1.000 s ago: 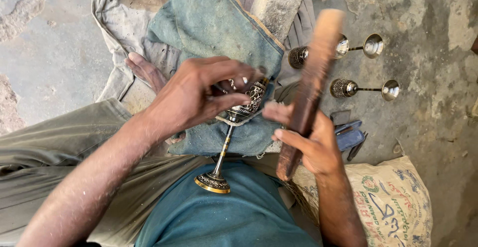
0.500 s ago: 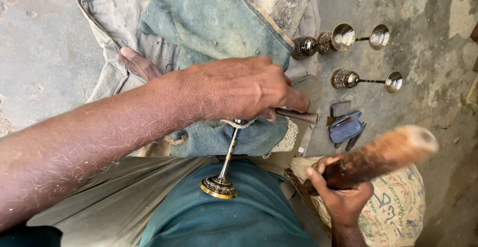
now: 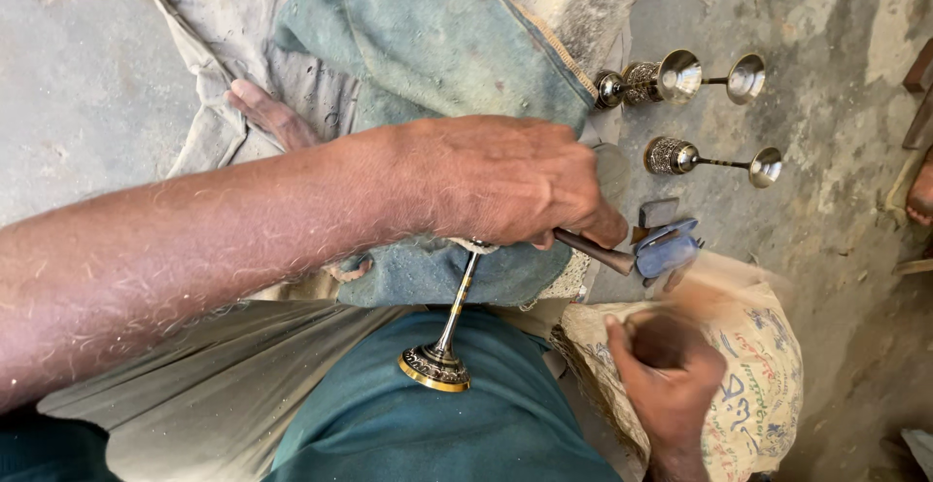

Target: The person sits on the floor and uses a hammer and chisel to engrave a decorative pattern onto the bowl of a metal goblet. The person repeatedly strikes the chisel against the metal surface to create the design.

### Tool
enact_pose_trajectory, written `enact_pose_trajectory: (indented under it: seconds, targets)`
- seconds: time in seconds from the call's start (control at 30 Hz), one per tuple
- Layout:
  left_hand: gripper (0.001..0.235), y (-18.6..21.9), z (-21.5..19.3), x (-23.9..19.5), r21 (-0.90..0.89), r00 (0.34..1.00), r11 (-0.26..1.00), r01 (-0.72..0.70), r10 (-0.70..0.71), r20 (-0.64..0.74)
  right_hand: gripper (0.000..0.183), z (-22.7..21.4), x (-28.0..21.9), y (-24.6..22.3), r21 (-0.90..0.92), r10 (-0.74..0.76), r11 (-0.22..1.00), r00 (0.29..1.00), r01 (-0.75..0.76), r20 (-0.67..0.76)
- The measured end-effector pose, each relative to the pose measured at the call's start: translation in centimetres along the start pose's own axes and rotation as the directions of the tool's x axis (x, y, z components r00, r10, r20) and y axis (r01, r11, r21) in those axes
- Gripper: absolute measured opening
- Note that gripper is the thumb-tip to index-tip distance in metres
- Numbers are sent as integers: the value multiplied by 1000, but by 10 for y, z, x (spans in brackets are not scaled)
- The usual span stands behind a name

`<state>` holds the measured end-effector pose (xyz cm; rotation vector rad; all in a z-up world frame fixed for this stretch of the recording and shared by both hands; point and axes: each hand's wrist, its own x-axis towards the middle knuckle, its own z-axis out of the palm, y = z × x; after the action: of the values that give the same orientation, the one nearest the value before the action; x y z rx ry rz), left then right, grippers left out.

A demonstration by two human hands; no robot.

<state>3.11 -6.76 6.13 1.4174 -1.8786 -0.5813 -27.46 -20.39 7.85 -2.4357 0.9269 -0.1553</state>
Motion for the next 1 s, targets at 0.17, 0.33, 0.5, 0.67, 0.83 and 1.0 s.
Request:
enact_pose_trajectory:
  seconds: [0.17, 0.33, 0.5, 0.67, 0.83, 1.0]
  targets:
    - [43, -9, 9, 1, 3, 998, 999, -53, 53, -40, 20, 15, -2, 17, 53, -64, 996, 998, 64, -8]
    - [46, -9, 7, 1, -174, 980, 969, 176, -157, 119, 24, 15, 0, 22, 437, 81, 893, 994, -102, 67]
    - [50, -4, 9, -2, -57, 994, 993, 100, -98, 40, 40, 3, -3, 13, 652, -94, 731, 976, 201, -195]
    - [54, -3, 4, -1, -73, 995, 992, 99, -99, 5, 40, -6, -9, 6, 487, -46, 873, 999, 35, 10]
    - [55, -3, 4, 1, -114, 996, 990, 85, -82, 24, 26, -13, -12, 2, 89, 32, 995, 998, -37, 60]
    - [54, -2, 2, 2, -50, 998, 997, 64, -63, 25, 36, -11, -9, 5, -218, -54, 972, 988, 85, 144]
